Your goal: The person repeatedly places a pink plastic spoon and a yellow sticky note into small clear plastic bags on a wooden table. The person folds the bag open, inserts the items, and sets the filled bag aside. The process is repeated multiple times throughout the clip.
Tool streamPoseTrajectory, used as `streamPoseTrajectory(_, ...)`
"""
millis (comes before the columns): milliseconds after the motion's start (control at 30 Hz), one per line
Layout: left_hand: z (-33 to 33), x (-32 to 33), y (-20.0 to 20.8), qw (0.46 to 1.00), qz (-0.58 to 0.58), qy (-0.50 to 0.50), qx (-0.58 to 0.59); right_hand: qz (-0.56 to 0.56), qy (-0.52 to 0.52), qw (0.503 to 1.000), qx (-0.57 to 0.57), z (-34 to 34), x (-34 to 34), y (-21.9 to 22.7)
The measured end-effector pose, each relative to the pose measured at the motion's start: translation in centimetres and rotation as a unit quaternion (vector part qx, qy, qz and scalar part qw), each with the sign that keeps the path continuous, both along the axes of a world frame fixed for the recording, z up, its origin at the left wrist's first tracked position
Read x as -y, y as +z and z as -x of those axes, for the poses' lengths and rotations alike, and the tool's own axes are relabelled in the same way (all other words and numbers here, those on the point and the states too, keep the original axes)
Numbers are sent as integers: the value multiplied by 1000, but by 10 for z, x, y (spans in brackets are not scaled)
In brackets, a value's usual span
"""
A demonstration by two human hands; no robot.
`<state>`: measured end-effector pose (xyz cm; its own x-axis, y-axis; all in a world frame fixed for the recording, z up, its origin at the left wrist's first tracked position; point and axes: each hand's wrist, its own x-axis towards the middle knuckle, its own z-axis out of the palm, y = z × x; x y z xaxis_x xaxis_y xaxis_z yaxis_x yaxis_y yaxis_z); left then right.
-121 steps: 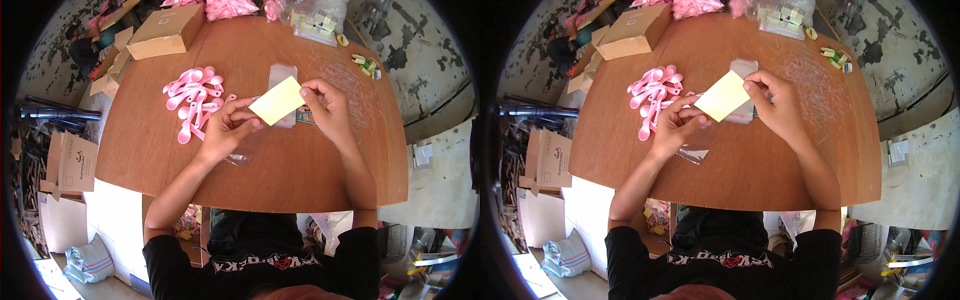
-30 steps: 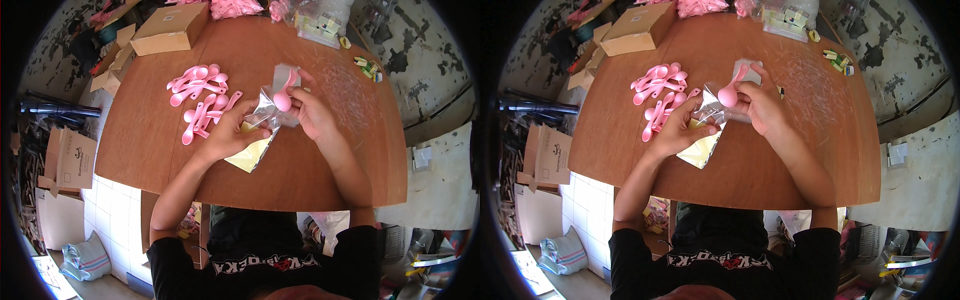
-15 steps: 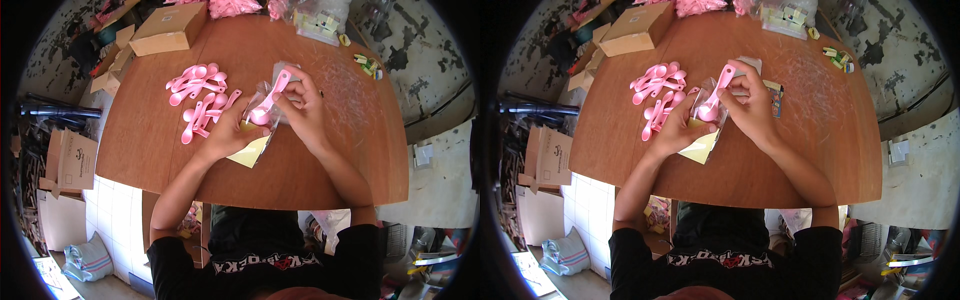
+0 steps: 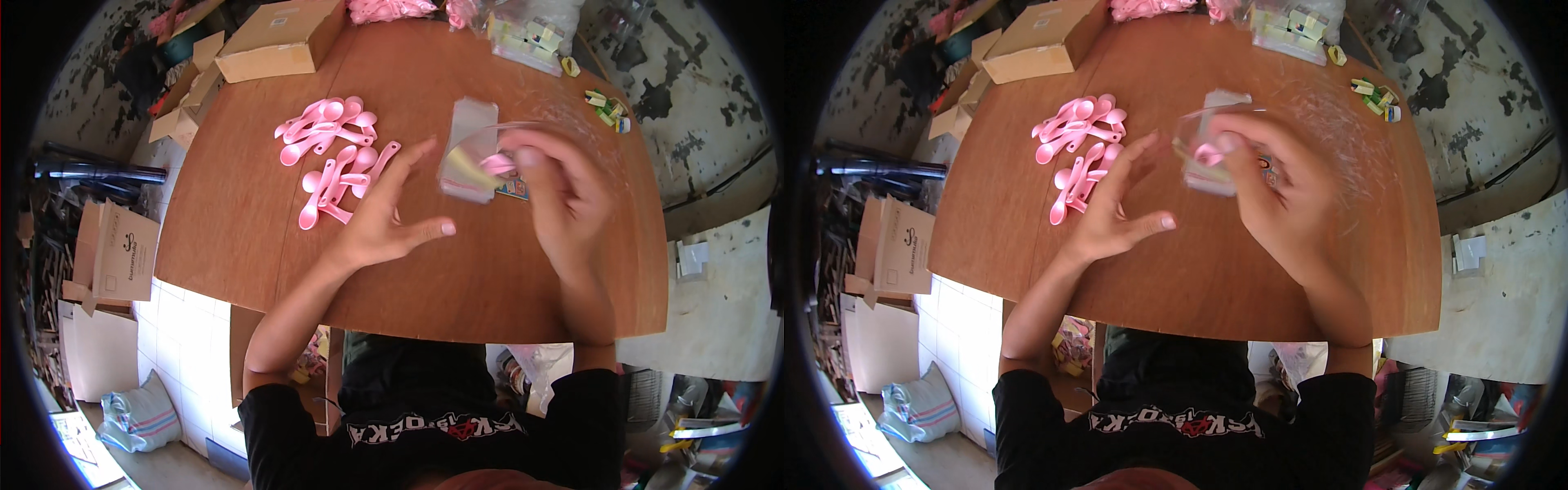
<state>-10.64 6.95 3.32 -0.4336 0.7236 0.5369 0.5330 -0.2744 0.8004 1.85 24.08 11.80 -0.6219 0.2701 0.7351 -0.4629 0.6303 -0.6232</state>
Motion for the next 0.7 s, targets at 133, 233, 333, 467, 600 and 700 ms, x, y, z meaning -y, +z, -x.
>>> streamPoseTrajectory(133, 7, 5, 0, 997, 38, -2, 60, -197, -38, 980, 4, 9, -13, 11)
streamPoseTrajectory(233, 9, 1, -4, 995, 17, -26, 98, -122, 57, 987, 84, 12, -17, 1)
streamPoseTrajectory(333, 5, 4, -3, 979, -61, -73, 178, 69, 176, 968, 167, 10, -2, -4)
streamPoseTrajectory(467, 5, 8, 5, 957, -56, -152, 240, 112, 205, 954, 186, 15, 5, -17)
streamPoseTrajectory(600, 3, 5, 3, 963, -15, -107, 248, 75, 150, 964, 208, 19, 3, -18)
streamPoseTrajectory(700, 1, 6, 1, 971, 29, -90, 220, -73, 80, 985, 138, 22, -2, -21)
